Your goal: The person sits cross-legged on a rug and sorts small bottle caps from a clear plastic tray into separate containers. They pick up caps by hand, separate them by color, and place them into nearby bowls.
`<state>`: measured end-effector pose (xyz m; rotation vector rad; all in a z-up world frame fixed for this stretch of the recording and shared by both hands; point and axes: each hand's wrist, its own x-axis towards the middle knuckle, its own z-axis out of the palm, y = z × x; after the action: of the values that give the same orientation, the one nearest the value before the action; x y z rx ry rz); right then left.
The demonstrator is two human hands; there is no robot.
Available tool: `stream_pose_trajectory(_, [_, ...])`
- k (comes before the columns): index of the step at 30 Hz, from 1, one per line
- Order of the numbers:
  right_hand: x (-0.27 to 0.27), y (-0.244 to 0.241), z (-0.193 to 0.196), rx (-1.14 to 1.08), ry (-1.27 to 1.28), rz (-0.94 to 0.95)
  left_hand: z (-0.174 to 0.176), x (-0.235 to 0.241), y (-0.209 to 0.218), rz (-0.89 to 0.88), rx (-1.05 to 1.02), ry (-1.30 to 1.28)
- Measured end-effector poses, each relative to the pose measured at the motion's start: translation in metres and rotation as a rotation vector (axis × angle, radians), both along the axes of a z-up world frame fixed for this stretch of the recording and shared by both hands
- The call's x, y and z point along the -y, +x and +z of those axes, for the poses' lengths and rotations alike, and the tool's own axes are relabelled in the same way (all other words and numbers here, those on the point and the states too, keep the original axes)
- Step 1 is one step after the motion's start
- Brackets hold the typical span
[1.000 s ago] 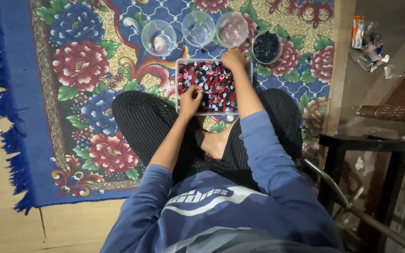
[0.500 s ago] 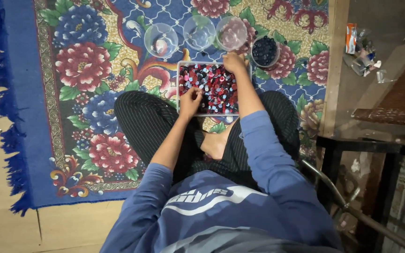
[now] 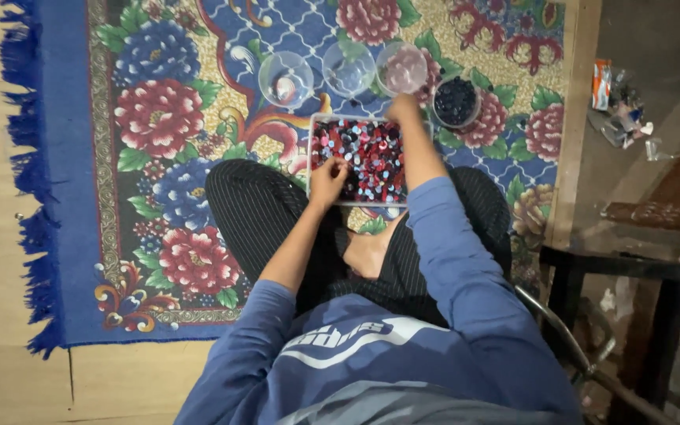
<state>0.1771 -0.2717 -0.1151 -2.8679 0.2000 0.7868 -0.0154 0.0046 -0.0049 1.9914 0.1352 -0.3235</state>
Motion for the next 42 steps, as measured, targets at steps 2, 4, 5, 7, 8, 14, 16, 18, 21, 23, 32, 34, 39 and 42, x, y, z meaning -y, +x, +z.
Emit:
stream_pose_trajectory(2, [0.003, 0.009, -0.036, 0.031, -0.114, 0.058, -0.006, 0.000, -0.001, 0.003, -0.008, -0.005])
stream_pose_trajectory(4, [0.001, 0.017, -0.048, 0.063, -0.230, 0.114, -0.009, 0.000, 0.002, 0.006, -0.015, -0.013])
stream_pose_trajectory(5, [-0.002, 0.018, -0.042, 0.071, -0.157, -0.062, -0.009, 0.000, 0.002, -0.005, -0.032, -0.009])
stream_pose_trajectory(7, [-0.003, 0.018, -0.041, 0.076, -0.082, -0.238, -0.007, 0.000, 0.001, -0.017, -0.050, -0.004])
stream_pose_trajectory(8, [-0.001, 0.016, -0.045, 0.088, -0.082, -0.223, -0.004, 0.000, 0.000, -0.017, -0.053, -0.012])
stream_pose_trajectory(14, [-0.016, -0.001, 0.007, 0.159, -0.021, -0.229, 0.010, 0.002, 0.003, -0.016, -0.052, -0.018])
stream_pose_trajectory(16, [-0.021, -0.016, 0.026, 0.211, 0.033, -0.290, 0.011, 0.000, 0.003, -0.016, -0.046, -0.022])
stream_pose_trajectory(18, [-0.020, -0.040, 0.047, 0.778, 0.434, -0.166, 0.006, 0.002, 0.003, -0.013, -0.017, -0.029])
stream_pose_trajectory(21, [-0.050, -0.097, 0.148, 1.067, 0.733, -0.028, 0.014, 0.001, 0.000, -0.009, -0.002, -0.042])
stream_pose_trajectory(23, [-0.048, -0.117, 0.126, 1.056, 0.668, -0.006, 0.015, 0.000, 0.003, -0.017, 0.011, -0.039])
stream_pose_trajectory(32, [-0.043, -0.082, 0.171, 0.761, 0.468, 0.095, 0.018, -0.003, 0.000, -0.045, 0.052, -0.047])
stream_pose_trajectory(34, [-0.043, -0.071, 0.191, 0.484, 0.332, 0.034, 0.027, -0.004, 0.002, -0.067, 0.083, -0.080])
stream_pose_trajectory(39, [-0.028, -0.077, 0.153, 0.468, 0.260, 0.036, 0.022, -0.003, -0.003, -0.033, 0.005, 0.017])
stream_pose_trajectory(42, [-0.021, -0.089, 0.120, 0.596, 0.238, 0.042, 0.006, -0.002, 0.000, -0.043, 0.035, 0.005])
